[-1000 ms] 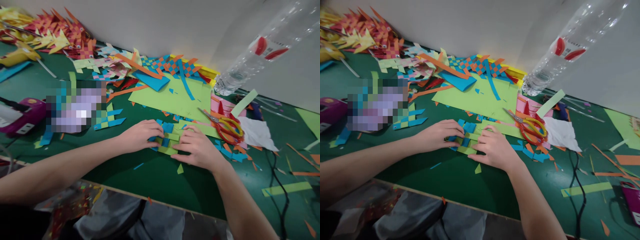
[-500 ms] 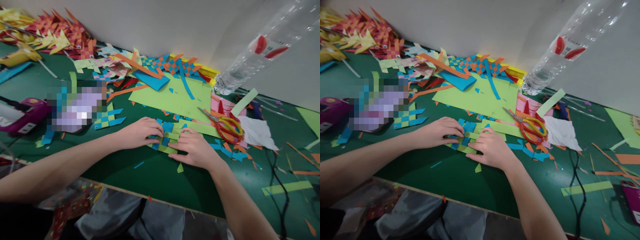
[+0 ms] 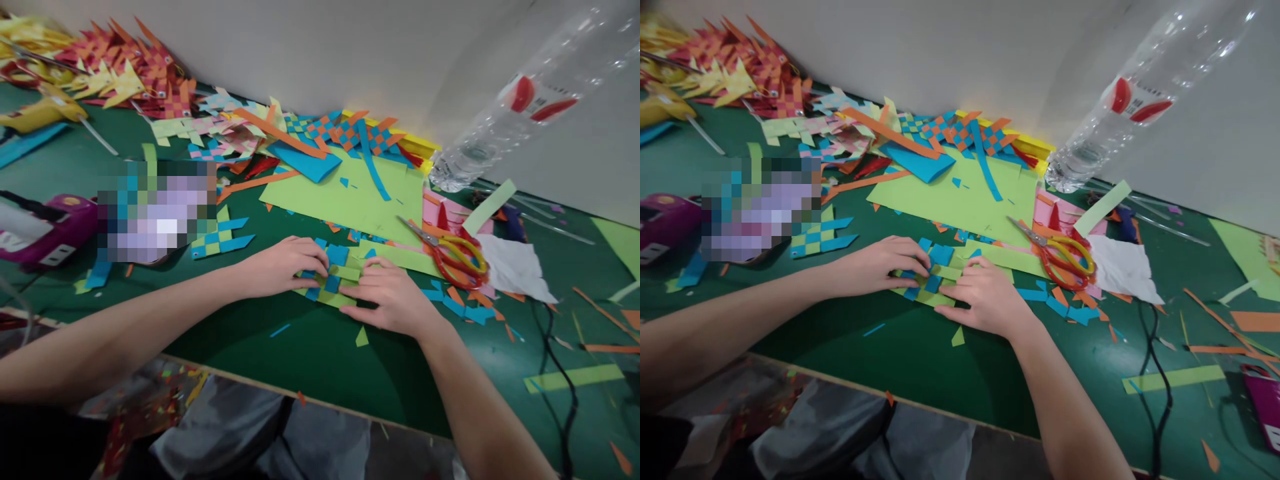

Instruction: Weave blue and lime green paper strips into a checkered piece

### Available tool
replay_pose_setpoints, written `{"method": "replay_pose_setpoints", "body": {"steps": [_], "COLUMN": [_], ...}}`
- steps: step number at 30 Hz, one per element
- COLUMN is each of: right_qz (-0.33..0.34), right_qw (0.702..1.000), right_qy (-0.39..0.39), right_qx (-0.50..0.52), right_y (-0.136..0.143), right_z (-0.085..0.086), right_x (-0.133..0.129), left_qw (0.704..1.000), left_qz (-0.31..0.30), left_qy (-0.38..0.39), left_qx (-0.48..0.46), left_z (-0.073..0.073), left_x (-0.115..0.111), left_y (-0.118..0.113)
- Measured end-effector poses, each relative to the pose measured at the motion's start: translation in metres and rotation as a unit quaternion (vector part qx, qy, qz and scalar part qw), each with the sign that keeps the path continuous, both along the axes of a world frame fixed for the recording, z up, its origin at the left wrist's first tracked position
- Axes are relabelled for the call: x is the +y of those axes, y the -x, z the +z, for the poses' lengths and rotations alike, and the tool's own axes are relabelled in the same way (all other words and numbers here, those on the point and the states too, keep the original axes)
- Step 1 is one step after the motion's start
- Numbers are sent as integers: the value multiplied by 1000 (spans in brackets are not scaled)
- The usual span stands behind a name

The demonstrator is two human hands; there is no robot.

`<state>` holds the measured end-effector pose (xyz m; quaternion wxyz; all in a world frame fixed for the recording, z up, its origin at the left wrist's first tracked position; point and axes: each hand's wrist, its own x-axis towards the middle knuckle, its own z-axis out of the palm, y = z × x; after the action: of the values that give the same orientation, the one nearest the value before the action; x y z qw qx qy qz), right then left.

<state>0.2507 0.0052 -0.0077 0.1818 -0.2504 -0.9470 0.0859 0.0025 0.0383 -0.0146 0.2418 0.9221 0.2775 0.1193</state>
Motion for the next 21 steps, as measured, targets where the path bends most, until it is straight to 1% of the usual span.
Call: {"method": "replay_pose_setpoints", "body": {"steps": [8, 15, 21], "right_qz": [-2, -13, -9], "right_qw": [1000, 1000, 1000], "right_qy": [-8, 18, 9], "right_qx": [14, 3, 22], "right_y": [0, 1, 2], "right_z": [1, 0, -1], "right_x": [0, -1, -1], "left_qw": [1000, 1000, 1000], "left_qz": [12, 15, 21], "left_qy": [2, -13, -7], "left_qx": [7, 9, 7], "left_z": [2, 2, 4], "left_x": [-1, -1, -1], "left_y": [-1, -2, -2]}}
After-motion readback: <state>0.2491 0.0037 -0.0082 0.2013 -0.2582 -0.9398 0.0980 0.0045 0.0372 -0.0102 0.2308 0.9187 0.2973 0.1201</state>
